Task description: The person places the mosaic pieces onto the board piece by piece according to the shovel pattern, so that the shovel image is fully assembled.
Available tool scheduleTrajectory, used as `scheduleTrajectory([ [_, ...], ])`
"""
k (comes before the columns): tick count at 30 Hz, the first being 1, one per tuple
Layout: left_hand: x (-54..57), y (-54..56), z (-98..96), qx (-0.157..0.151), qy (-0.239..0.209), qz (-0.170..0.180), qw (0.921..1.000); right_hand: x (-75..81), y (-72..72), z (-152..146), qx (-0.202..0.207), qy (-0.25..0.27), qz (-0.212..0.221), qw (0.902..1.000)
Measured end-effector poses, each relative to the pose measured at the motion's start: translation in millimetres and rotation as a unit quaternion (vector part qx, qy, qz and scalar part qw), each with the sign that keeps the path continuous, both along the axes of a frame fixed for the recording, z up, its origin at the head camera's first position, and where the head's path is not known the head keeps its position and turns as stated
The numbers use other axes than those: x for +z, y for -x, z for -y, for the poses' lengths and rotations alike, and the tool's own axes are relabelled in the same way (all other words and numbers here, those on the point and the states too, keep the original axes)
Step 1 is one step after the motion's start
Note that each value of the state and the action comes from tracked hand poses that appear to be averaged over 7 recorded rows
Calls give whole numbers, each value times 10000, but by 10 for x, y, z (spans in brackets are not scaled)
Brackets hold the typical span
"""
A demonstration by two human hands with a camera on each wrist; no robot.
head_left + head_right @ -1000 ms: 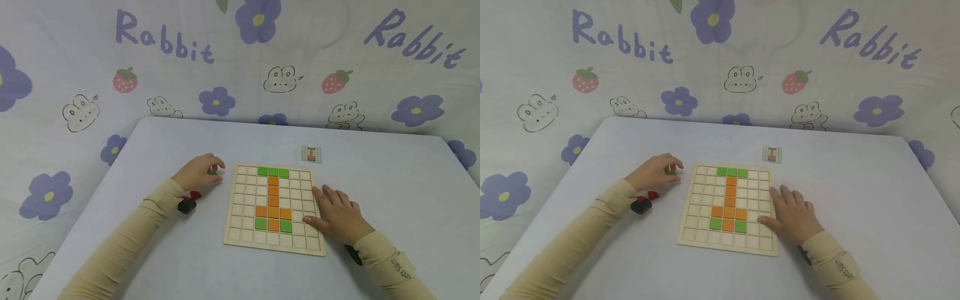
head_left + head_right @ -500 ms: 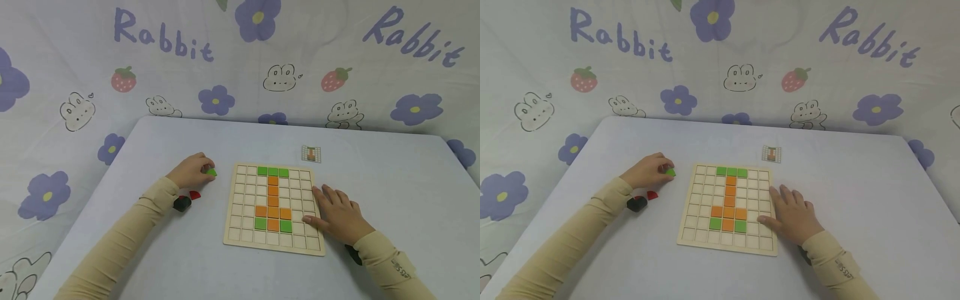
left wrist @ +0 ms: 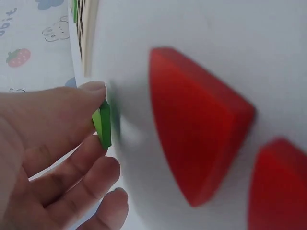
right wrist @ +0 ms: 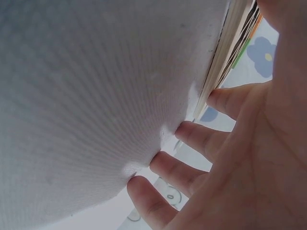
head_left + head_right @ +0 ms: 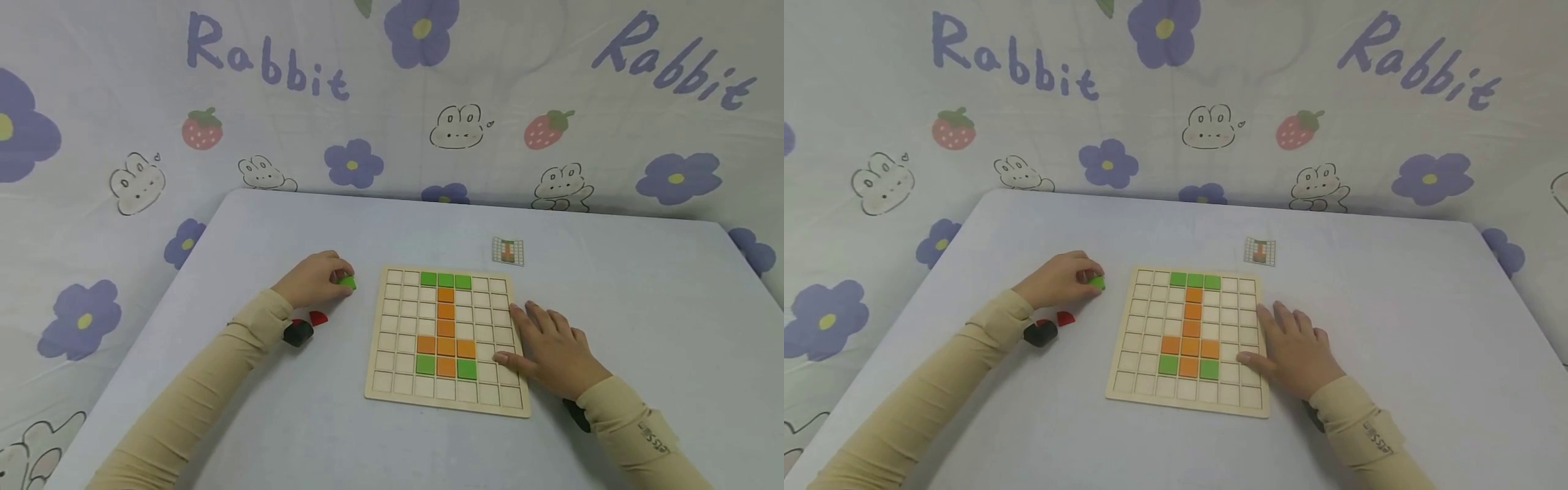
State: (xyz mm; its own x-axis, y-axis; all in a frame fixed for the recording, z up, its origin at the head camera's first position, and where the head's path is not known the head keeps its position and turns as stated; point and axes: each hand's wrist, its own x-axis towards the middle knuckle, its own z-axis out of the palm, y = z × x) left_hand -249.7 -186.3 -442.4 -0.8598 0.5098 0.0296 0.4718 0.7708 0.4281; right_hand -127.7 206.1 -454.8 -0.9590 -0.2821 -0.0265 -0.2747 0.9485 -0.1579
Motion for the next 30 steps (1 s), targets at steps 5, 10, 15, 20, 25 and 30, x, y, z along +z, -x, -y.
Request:
scheduleTrajectory([
  [5, 78, -78, -115, -97, -19, -21, 9999, 2, 7, -13, -20, 7, 35, 10000],
  [10, 121, -208, -274, -381, -37, -167, 9991, 11, 14, -16, -24, 10, 72, 10000],
  [15, 173, -405, -475, -792, -86, -414, 9960, 26, 11, -24, 27, 22, 43, 10000],
  [20, 158, -591, -653, -1149, -220, -643, 9911, 32, 9, -24, 29, -4, 72, 10000],
  [25, 126, -758, -777, -1524, -282, -868, 9841, 45, 10, -21, 17, -20, 133, 9999],
  [30, 130, -905, -902, -1778, -203, -964, 9791, 47, 20, -29, -2, -58, 123, 9999],
])
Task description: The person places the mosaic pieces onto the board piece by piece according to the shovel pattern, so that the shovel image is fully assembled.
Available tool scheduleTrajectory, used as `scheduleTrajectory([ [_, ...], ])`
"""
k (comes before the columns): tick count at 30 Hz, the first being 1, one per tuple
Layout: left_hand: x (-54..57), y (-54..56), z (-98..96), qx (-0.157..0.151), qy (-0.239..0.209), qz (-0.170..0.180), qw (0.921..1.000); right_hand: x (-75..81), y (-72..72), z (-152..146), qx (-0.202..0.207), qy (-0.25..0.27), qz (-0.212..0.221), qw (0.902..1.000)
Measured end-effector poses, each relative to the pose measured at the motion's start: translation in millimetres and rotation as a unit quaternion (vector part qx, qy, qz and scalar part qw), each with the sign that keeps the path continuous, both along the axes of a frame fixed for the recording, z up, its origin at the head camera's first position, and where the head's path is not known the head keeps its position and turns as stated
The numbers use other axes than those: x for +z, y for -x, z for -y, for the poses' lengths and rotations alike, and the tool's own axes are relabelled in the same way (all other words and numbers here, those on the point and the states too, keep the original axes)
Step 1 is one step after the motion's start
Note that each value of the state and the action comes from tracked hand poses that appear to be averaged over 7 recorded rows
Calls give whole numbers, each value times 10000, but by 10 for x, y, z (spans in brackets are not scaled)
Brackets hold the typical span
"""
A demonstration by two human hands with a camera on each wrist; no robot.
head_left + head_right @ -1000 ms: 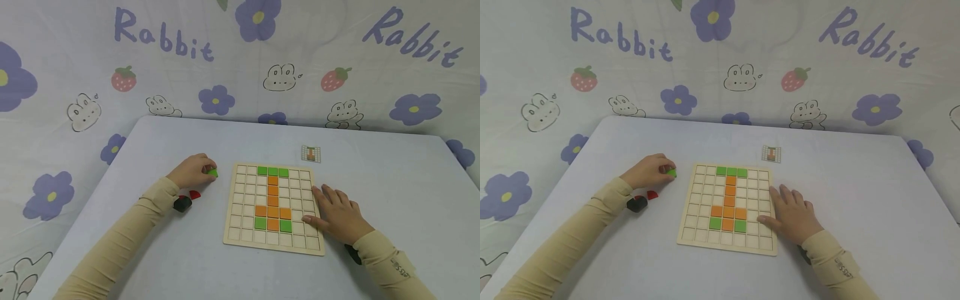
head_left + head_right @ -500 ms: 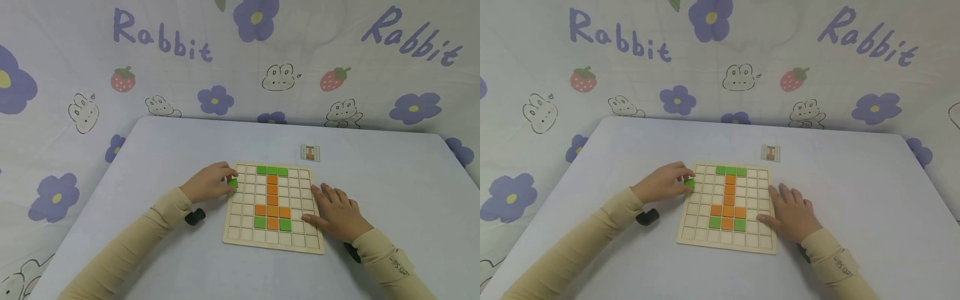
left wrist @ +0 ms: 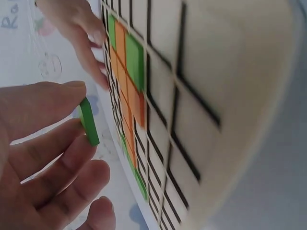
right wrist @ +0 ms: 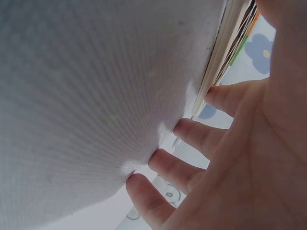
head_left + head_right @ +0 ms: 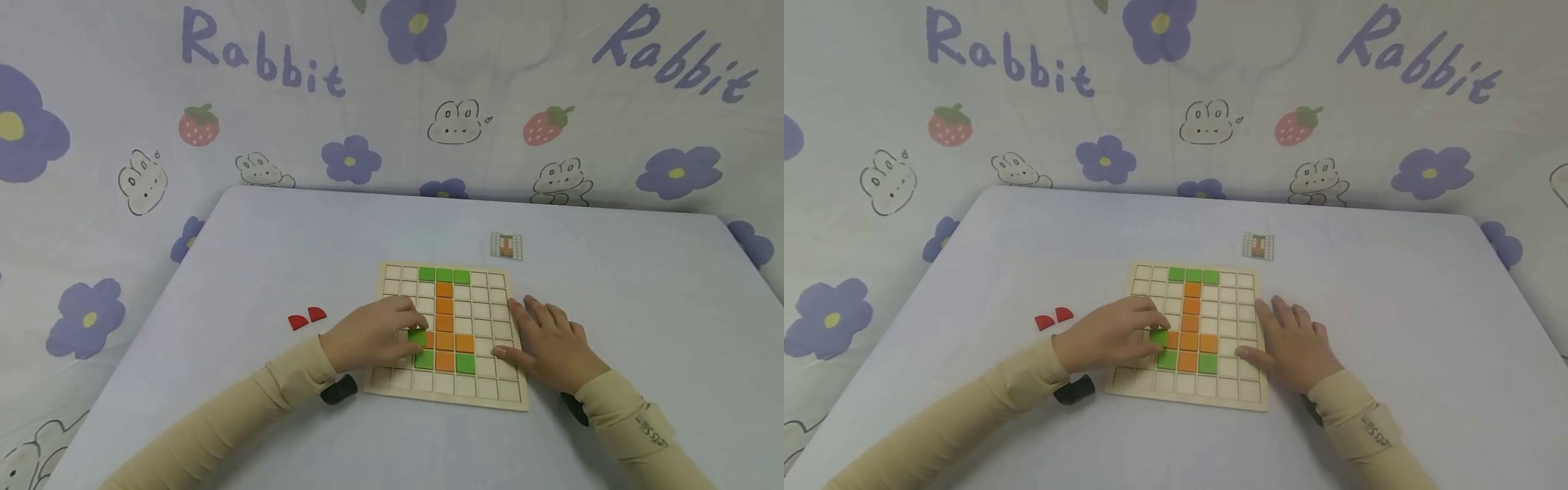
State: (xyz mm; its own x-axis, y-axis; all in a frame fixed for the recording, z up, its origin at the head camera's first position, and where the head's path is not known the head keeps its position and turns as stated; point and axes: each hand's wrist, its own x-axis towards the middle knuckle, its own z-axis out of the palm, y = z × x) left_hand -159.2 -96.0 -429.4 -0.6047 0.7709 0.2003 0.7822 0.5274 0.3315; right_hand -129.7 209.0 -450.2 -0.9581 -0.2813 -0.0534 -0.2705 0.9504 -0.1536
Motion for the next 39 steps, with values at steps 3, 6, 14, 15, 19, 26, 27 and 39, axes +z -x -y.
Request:
scheduleTrajectory([
  [3, -22, -89, -76, -95, 189, -104, 9997, -11, 4, -3, -37, -12, -8, 10000],
  [6, -74, -171, -142, -324, 257, -235, 9989, -17, 2, -2, -53, -15, -16, 10000],
  [14, -122, -295, -250, -797, 417, -580, 9943, -48, 6, -4, -79, 8, 20, 10000],
  [15, -126, -303, -261, -806, 480, -619, 9937, -53, 7, -7, -75, 20, 28, 10000],
  [19, -132, -327, -287, -777, 711, -641, 9924, -63, 10, -15, -63, 62, 56, 9999],
  [26, -164, -330, -323, -897, 827, -599, 9907, -46, 10, -9, -92, 74, 88, 9999],
  [27, -168, -329, -326, -915, 830, -613, 9904, -45, 8, -7, -103, 70, 104, 9999],
  [39, -186, -324, -328, -944, 751, -634, 9907, -77, 11, -7, -131, 50, 138, 9998],
])
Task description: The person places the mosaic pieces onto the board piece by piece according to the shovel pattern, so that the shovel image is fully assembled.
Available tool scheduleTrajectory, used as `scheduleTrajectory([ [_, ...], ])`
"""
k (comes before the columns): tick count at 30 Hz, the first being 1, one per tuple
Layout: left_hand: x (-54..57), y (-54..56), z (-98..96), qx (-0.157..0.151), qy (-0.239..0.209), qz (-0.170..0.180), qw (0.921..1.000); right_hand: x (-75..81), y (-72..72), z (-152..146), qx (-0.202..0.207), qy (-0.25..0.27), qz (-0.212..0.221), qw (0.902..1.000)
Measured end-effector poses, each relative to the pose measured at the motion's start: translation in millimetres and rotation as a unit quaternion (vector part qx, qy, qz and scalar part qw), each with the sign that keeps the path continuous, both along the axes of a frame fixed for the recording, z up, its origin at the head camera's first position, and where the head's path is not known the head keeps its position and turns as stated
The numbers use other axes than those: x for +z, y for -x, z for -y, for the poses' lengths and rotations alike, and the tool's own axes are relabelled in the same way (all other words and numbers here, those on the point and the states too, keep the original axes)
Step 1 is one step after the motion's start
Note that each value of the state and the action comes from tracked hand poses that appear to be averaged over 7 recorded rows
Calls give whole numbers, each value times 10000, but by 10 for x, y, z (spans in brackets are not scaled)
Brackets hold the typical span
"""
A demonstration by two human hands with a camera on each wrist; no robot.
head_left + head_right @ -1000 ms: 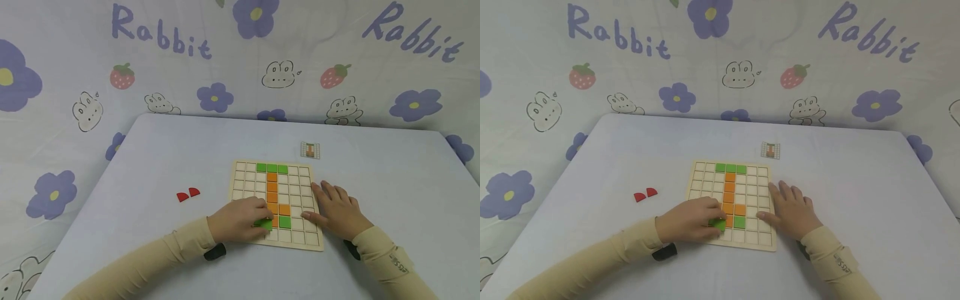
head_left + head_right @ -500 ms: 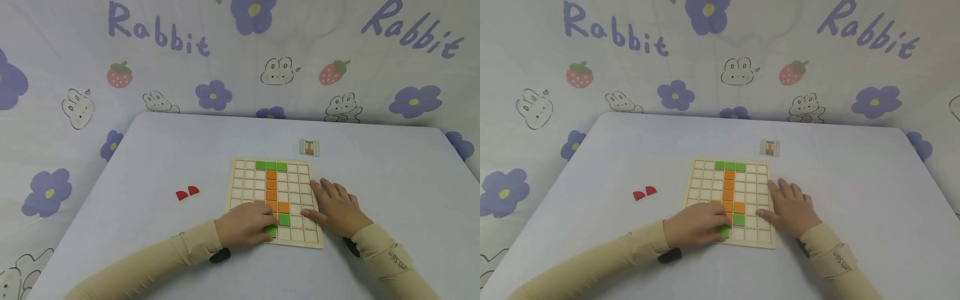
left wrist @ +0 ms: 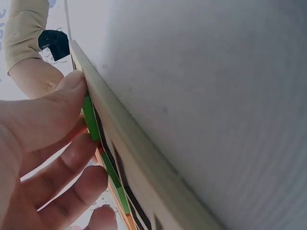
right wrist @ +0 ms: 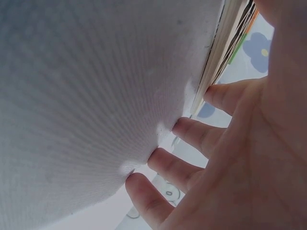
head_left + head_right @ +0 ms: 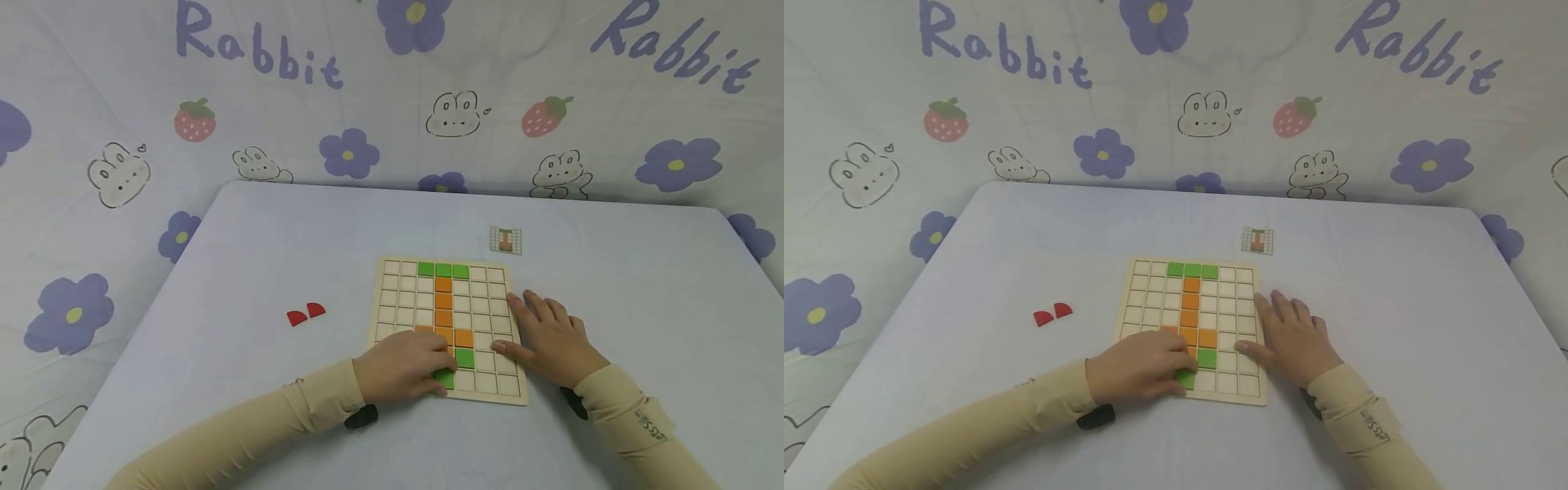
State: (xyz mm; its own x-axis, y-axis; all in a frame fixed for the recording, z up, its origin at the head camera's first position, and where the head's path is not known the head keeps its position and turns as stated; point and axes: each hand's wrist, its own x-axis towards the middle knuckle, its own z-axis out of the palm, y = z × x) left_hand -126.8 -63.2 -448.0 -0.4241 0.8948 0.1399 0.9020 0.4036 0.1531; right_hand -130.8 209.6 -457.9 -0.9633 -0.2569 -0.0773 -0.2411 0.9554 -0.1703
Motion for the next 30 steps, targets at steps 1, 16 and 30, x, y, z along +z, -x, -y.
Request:
scheduleTrajectory([
  [1, 1, 2, -1, 3, -1, 3, 10000, 3, -1, -2, 5, 15, 5, 10000],
  [16, 28, 25, 6, -79, -194, 151, 9997, 46, -8, 4, 31, 43, 10, 10000],
  [30, -41, 77, 38, -88, -285, 262, 9992, 43, 1, 9, 47, 48, 33, 10000],
])
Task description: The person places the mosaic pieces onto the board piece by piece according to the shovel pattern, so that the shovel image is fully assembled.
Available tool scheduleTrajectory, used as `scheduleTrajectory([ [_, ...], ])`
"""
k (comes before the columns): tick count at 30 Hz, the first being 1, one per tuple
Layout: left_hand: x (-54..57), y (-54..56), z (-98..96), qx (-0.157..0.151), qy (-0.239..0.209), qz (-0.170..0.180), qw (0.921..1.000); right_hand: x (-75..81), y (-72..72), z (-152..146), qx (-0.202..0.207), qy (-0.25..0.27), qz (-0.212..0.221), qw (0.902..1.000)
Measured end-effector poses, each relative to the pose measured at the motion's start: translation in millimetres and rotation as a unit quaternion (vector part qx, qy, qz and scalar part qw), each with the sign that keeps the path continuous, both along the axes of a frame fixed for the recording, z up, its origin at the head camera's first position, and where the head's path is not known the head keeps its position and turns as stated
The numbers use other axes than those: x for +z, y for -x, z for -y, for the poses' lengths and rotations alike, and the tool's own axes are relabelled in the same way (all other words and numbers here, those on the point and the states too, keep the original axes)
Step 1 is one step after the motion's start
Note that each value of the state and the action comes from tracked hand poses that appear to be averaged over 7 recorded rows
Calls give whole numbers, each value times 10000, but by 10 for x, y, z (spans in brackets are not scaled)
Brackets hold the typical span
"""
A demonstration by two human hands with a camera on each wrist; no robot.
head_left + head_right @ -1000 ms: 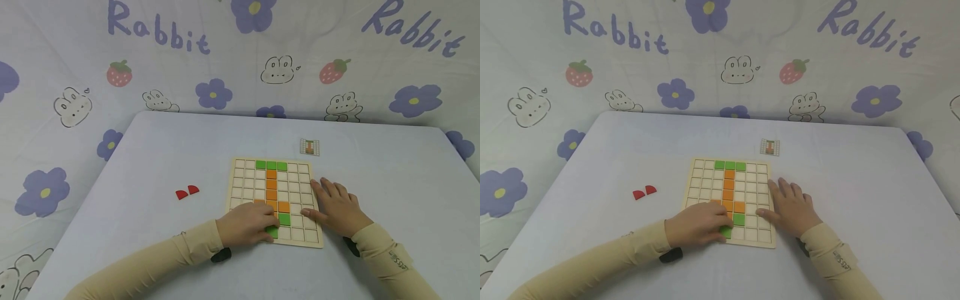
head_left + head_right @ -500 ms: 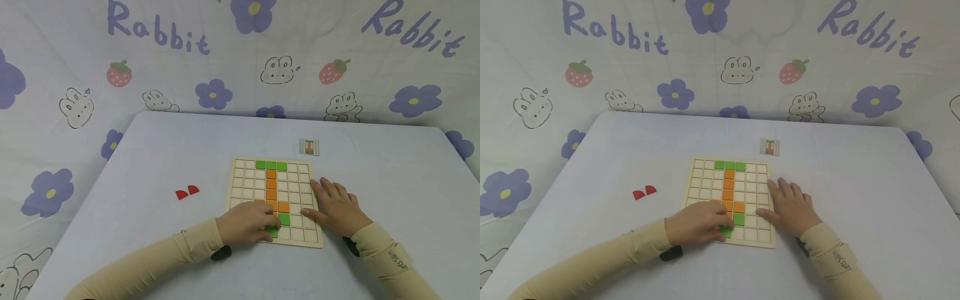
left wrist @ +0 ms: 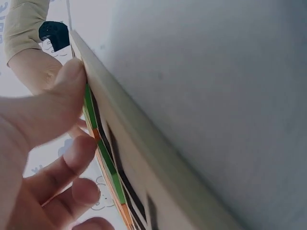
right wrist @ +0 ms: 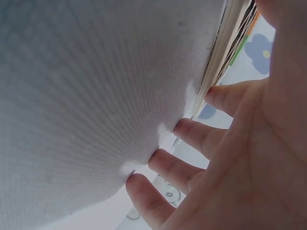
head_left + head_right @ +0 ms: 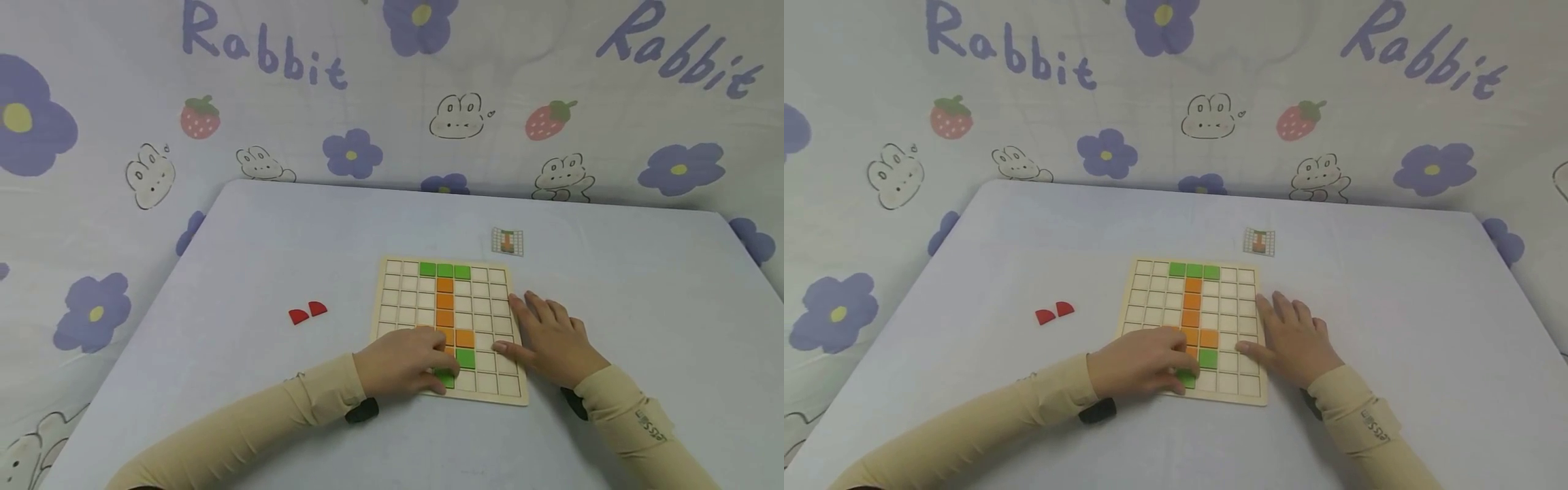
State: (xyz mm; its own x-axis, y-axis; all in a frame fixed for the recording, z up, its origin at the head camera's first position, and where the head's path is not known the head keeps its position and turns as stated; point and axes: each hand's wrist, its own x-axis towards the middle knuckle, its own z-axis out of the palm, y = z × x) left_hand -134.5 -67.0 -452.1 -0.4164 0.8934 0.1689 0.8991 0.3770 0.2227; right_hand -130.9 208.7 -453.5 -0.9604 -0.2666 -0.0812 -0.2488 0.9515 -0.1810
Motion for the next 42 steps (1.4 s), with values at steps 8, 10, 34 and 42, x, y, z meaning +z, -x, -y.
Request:
scheduleTrajectory([
  [8, 64, 29, 77, 194, 16, 148, 9997, 27, 2, 13, -42, -24, 59, 10000],
  [10, 99, 42, 140, 364, -94, 179, 9991, 30, 1, 12, -24, -18, 32, 10000],
  [34, 193, 281, 1722, 2827, -182, 686, 9566, 46, -7, 19, 50, -37, -32, 10000],
  [42, 141, 301, 1793, 2826, -27, 743, 9563, 9, -20, 22, 34, 28, -4, 10000],
])
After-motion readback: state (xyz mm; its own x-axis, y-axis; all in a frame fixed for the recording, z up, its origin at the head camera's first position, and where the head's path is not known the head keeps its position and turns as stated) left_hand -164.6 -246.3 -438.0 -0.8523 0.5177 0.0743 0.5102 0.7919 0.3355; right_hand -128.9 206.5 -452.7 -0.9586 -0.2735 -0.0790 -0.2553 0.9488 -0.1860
